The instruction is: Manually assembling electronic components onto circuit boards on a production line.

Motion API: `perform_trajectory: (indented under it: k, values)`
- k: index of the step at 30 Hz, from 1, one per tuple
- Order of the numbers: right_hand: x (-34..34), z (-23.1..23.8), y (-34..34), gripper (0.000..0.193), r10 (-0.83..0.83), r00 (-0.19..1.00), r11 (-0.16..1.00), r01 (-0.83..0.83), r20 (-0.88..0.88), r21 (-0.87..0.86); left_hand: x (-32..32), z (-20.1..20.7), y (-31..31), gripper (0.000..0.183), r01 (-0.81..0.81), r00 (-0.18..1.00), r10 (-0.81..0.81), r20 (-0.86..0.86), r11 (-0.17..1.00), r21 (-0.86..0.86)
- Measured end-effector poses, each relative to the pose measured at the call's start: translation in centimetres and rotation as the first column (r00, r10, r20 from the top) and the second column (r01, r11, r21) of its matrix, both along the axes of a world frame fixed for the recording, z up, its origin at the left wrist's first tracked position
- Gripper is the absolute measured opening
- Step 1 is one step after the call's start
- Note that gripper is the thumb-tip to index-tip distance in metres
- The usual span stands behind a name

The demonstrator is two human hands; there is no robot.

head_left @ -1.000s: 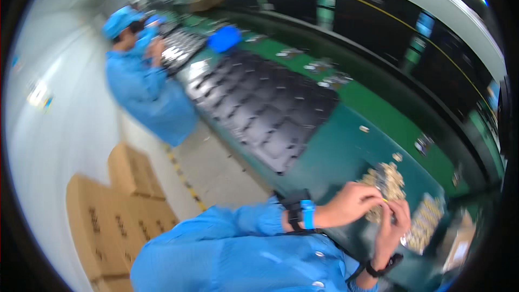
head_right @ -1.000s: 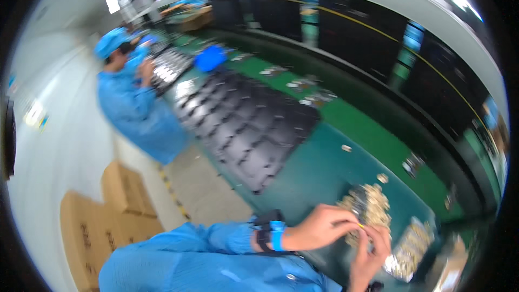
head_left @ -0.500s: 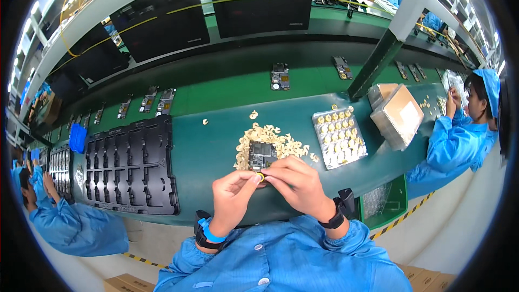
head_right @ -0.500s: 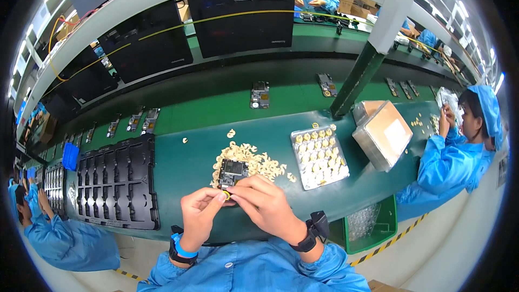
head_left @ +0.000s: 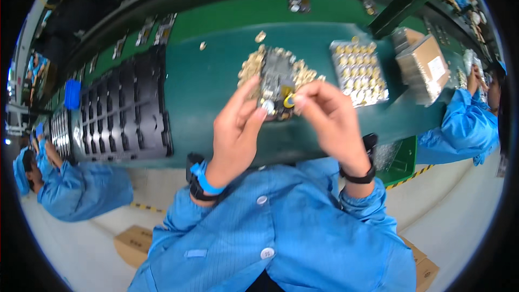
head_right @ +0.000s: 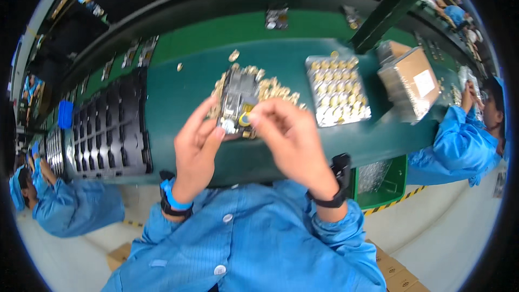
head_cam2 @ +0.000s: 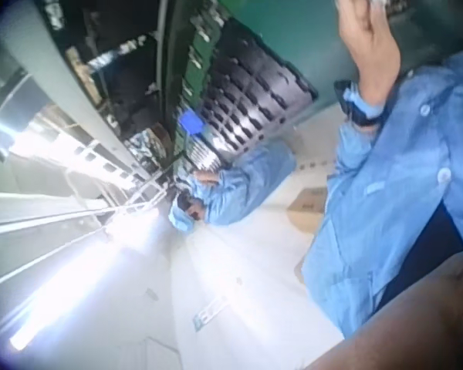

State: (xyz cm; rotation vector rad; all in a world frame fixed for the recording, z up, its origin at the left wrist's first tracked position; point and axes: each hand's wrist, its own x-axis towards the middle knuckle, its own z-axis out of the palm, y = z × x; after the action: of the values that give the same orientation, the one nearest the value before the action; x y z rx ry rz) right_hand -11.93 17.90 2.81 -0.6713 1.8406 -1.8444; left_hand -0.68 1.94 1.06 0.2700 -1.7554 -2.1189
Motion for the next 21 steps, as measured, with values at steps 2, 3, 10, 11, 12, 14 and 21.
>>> perform_trajectory:
  k: [2, 3, 10, 11, 12, 14, 21]
  values:
    - [-0.1, 1.1, -0.1, 0.008, 0.021, 1.000, 1.000, -0.021, 0.012, -0.012, -0.4, 0.0, -0.4, 0.048, -0.002, 1.000, 0.002, 0.010, 1.000, -0.001]
    - [0.2, 1.3, -0.3, 0.008, 0.033, 0.999, 0.999, -0.033, 0.026, -0.006, -0.3, -0.1, -0.8, 0.048, -0.013, 1.000, 0.013, 0.024, 1.000, -0.001]
    - [1.8, 0.7, -1.6, 0.007, 0.088, 0.973, 0.987, -0.056, -0.212, 0.153, 1.0, -0.2, -1.3, 0.033, 0.081, 0.992, -0.093, 0.081, 0.987, 0.136]
    - [2.0, 0.7, -1.7, 0.007, 0.090, 0.974, 0.986, -0.058, -0.207, 0.155, 1.1, -0.2, -1.2, 0.032, 0.092, 0.992, -0.104, 0.076, 0.984, 0.155]
    - [2.1, 0.6, -1.8, 0.007, 0.073, 0.976, 0.987, -0.041, -0.205, 0.153, 1.2, -0.2, -1.3, 0.032, 0.090, 0.991, -0.103, 0.082, 0.983, 0.158]
    - [2.3, 0.6, -1.8, 0.008, 0.053, 0.978, 0.988, -0.021, -0.203, 0.155, 1.2, -0.2, -1.2, 0.033, 0.088, 0.990, -0.104, 0.093, 0.982, 0.168]
    - [2.5, 0.9, -2.3, 0.010, 0.029, 0.967, 0.980, 0.022, -0.254, 0.197, 1.2, 0.1, -1.1, 0.033, 0.080, 0.989, -0.098, 0.107, 0.983, 0.166]
